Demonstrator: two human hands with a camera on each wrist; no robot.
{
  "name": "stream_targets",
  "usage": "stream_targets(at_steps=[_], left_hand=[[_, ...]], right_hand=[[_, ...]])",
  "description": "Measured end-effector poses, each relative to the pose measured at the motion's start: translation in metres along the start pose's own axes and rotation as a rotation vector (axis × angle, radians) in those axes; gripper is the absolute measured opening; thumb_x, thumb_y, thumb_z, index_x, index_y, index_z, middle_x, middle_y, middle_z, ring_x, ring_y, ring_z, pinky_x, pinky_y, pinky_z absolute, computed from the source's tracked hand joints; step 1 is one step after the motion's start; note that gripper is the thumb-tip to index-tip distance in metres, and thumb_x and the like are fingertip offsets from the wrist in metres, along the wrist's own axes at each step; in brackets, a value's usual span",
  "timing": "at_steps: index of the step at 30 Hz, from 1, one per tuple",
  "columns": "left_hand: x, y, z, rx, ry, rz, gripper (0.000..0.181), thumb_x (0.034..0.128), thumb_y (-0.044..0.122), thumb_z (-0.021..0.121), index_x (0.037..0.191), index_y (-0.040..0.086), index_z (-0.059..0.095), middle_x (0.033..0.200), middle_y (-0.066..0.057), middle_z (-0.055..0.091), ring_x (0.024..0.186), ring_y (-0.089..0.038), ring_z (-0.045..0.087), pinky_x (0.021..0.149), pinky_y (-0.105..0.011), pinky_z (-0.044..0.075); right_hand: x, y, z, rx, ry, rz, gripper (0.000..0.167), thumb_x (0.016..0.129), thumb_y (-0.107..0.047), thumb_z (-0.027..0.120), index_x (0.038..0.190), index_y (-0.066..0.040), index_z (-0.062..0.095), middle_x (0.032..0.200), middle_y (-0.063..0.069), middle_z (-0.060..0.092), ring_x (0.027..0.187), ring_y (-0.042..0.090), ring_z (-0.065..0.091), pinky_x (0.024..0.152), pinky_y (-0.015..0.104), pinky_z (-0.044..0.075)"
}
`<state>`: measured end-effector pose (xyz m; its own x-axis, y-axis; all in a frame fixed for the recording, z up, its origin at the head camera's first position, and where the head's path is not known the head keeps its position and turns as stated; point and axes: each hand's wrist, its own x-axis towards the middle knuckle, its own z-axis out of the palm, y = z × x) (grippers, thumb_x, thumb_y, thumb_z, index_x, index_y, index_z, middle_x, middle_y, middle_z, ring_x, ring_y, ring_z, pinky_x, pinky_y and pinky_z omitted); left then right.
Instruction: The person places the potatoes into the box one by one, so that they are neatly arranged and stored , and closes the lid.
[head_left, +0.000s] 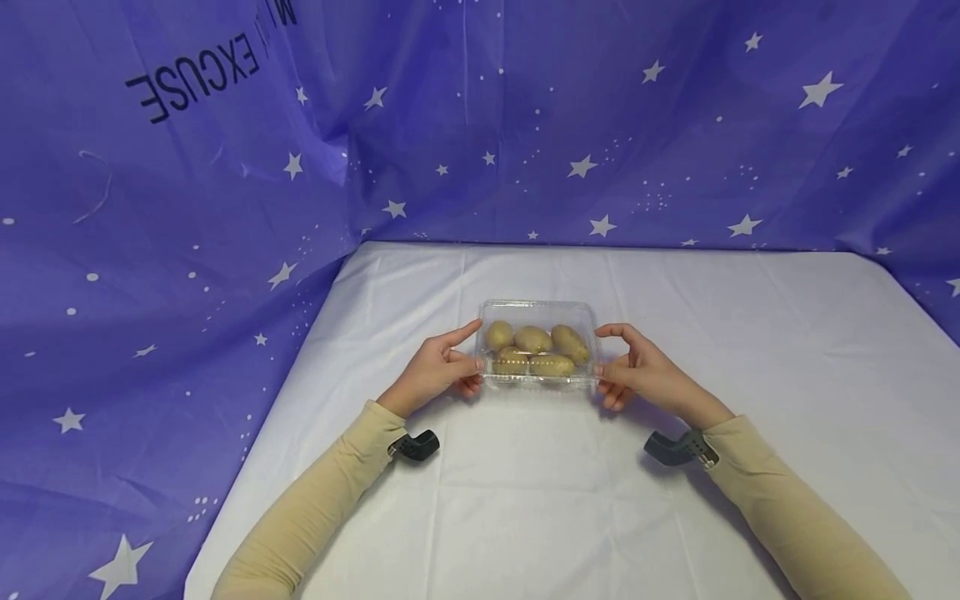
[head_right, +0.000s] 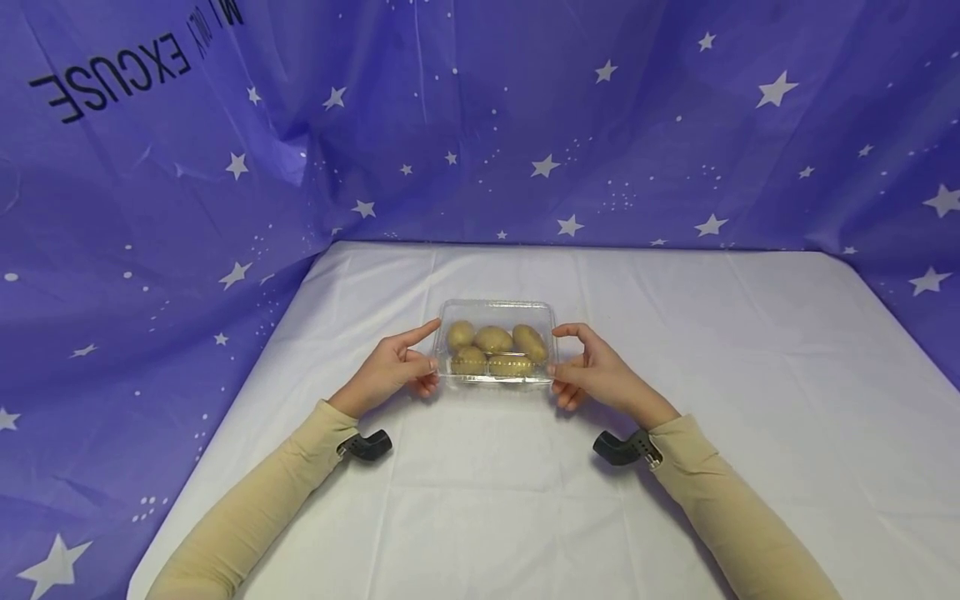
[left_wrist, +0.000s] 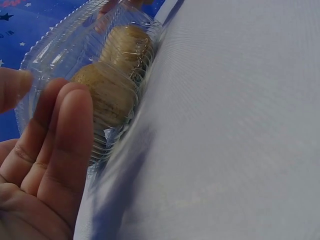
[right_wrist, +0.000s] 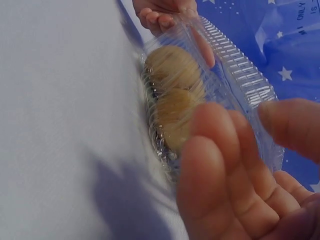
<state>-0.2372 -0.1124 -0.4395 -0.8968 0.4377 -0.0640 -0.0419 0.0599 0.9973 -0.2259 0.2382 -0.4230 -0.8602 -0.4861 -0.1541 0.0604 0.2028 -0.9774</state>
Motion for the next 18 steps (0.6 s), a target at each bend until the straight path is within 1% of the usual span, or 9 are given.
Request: stream_targets(at_steps=[6, 11, 14, 18], left_hand=[[-0.0003, 0.0004, 0.0002, 0.016, -0.016, 0.029, 0.077, 0.0927, -0.004, 0.064, 0.160, 0.003, 0.028, 0.068, 0.002, 0.073, 0.058, -0.011, 0.068, 0.057, -0.028, 0.062], [-0.0011, 0.0007, 0.0005, 0.020, -0.016, 0.031, 0.077, 0.0926, -0.005, 0.064, 0.160, 0.003, 0.027, 0.067, 0.003, 0.072, 0.058, -0.010, 0.067, 0.056, -0.027, 0.062], [-0.0010, 0.0005, 0.0007, 0.021, -0.010, 0.026, 0.076, 0.0930, -0.004, 0.064, 0.160, 0.004, 0.029, 0.067, 0.002, 0.072, 0.057, -0.011, 0.067, 0.056, -0.028, 0.062], [-0.0003, 0.0009, -0.0001, 0.041, 0.008, 0.019, 0.074, 0.0937, -0.001, 0.065, 0.160, 0.006, 0.032, 0.068, -0.001, 0.072, 0.057, -0.012, 0.067, 0.057, -0.029, 0.063]], right_hand=[[-0.0015, -0.0011, 0.0005, 0.011, -0.007, -0.018, 0.067, 0.098, 0.001, 0.058, 0.150, 0.001, 0.016, 0.071, 0.004, 0.068, 0.054, 0.012, 0.063, 0.052, 0.032, 0.060], [-0.0020, -0.0012, 0.0010, 0.007, -0.009, -0.009, 0.068, 0.098, 0.001, 0.059, 0.150, 0.002, 0.015, 0.069, 0.003, 0.067, 0.052, 0.012, 0.062, 0.050, 0.029, 0.057], [-0.0022, -0.0020, 0.0014, -0.004, -0.005, -0.006, 0.068, 0.098, 0.000, 0.059, 0.151, 0.001, 0.016, 0.070, 0.004, 0.067, 0.053, 0.012, 0.062, 0.050, 0.030, 0.057], [-0.0017, -0.0039, 0.0016, -0.048, 0.012, -0.015, 0.065, 0.099, -0.002, 0.059, 0.150, 0.002, 0.019, 0.071, 0.005, 0.068, 0.055, 0.014, 0.064, 0.051, 0.033, 0.059]])
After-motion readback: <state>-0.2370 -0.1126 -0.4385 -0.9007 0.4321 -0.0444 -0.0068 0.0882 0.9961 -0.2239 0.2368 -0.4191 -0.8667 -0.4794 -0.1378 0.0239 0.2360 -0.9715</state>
